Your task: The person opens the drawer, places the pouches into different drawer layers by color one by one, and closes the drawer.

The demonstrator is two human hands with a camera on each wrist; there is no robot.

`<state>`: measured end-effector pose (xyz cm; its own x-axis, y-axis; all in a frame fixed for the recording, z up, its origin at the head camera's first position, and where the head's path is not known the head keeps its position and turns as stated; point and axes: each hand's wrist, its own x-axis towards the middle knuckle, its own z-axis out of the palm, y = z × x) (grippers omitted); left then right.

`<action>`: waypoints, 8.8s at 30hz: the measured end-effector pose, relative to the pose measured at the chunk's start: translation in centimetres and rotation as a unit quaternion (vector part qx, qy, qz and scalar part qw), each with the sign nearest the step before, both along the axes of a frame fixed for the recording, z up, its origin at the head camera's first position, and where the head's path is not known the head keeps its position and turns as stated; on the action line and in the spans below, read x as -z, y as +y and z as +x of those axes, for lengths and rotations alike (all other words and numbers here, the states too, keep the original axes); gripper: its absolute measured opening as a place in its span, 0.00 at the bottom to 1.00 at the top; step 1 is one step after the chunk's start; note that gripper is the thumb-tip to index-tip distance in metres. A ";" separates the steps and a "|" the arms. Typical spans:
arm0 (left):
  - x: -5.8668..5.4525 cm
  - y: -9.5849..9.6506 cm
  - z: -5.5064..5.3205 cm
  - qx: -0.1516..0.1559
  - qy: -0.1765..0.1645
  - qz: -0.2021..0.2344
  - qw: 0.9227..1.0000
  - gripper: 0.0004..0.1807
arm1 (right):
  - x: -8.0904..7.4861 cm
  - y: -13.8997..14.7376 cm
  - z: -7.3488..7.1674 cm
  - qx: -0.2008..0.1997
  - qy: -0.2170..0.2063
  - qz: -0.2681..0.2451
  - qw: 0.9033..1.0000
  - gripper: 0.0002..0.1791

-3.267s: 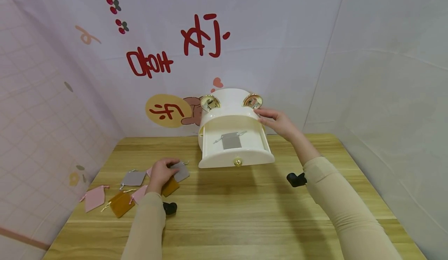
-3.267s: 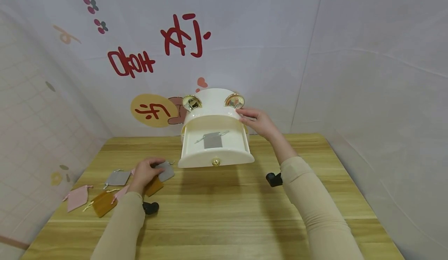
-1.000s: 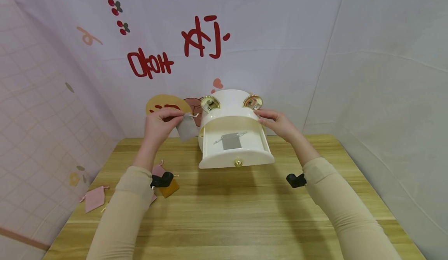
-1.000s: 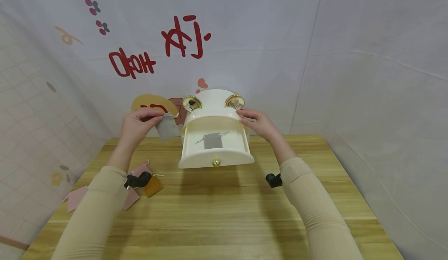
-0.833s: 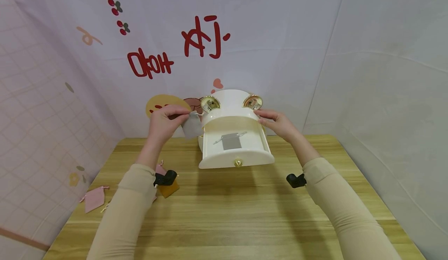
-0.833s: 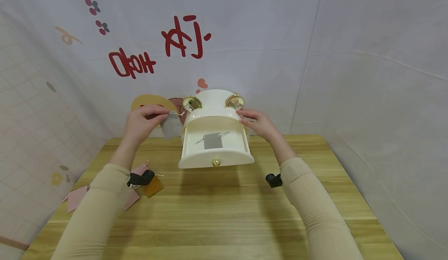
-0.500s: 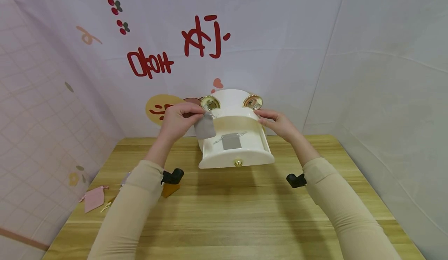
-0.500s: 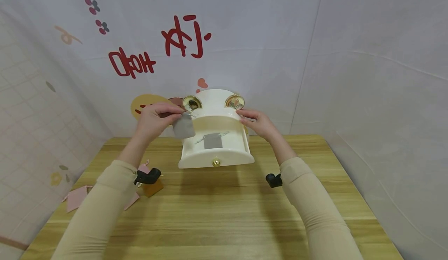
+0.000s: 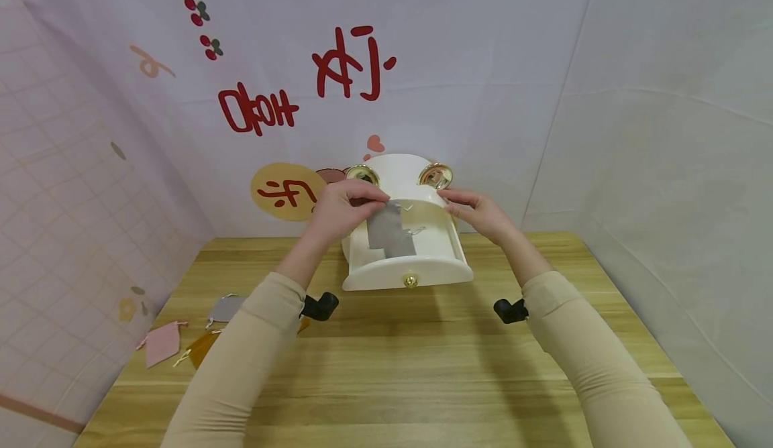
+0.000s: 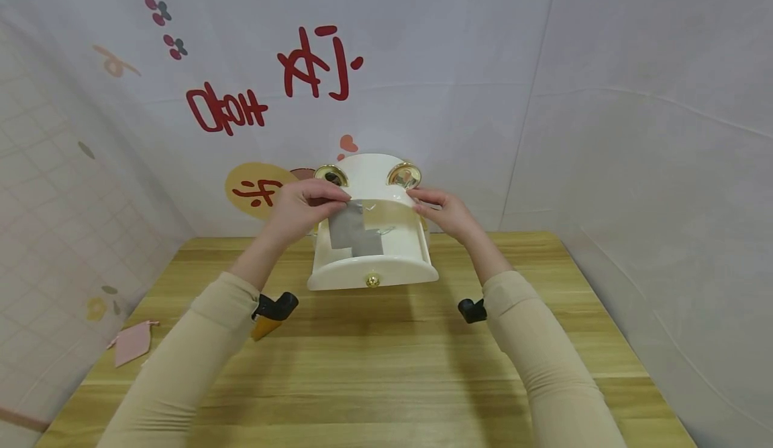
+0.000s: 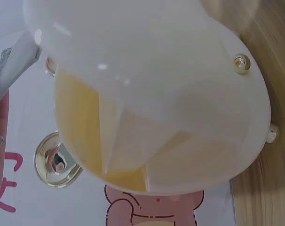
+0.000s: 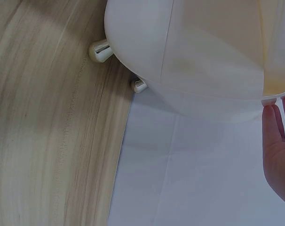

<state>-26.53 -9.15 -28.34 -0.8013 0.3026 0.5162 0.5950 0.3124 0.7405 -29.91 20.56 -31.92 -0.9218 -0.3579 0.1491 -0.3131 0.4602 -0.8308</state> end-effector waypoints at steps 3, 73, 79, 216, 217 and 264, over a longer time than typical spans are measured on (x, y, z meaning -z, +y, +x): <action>0.1 0.6 0.1 0.004 -0.006 -0.008 1.000 0.06 | 0.0 0.0 0.0 -0.001 -0.003 -0.003 1.000 0.24; 10.4 -19.2 -1.4 -0.124 -0.155 -0.036 0.979 0.28 | 0.1 -0.2 0.2 -0.008 0.006 -0.007 1.000 0.24; 11.9 -21.6 -0.6 -0.167 -0.155 -0.018 0.973 0.29 | 0.2 -0.1 0.1 -0.006 0.004 -0.008 1.000 0.24; 19.1 -24.6 3.0 -0.400 -0.149 0.061 0.902 0.15 | 0.4 -0.1 0.2 0.002 0.005 -0.017 1.000 0.24; 18.9 -24.4 2.9 -0.397 -0.148 0.058 0.904 0.15 | 0.4 -0.1 0.2 0.003 0.005 -0.017 1.000 0.24; 3.6 -9.0 4.4 -0.183 -0.053 -0.020 0.981 0.10 | 2.8 0.7 -2.0 0.007 0.016 -0.019 1.000 0.24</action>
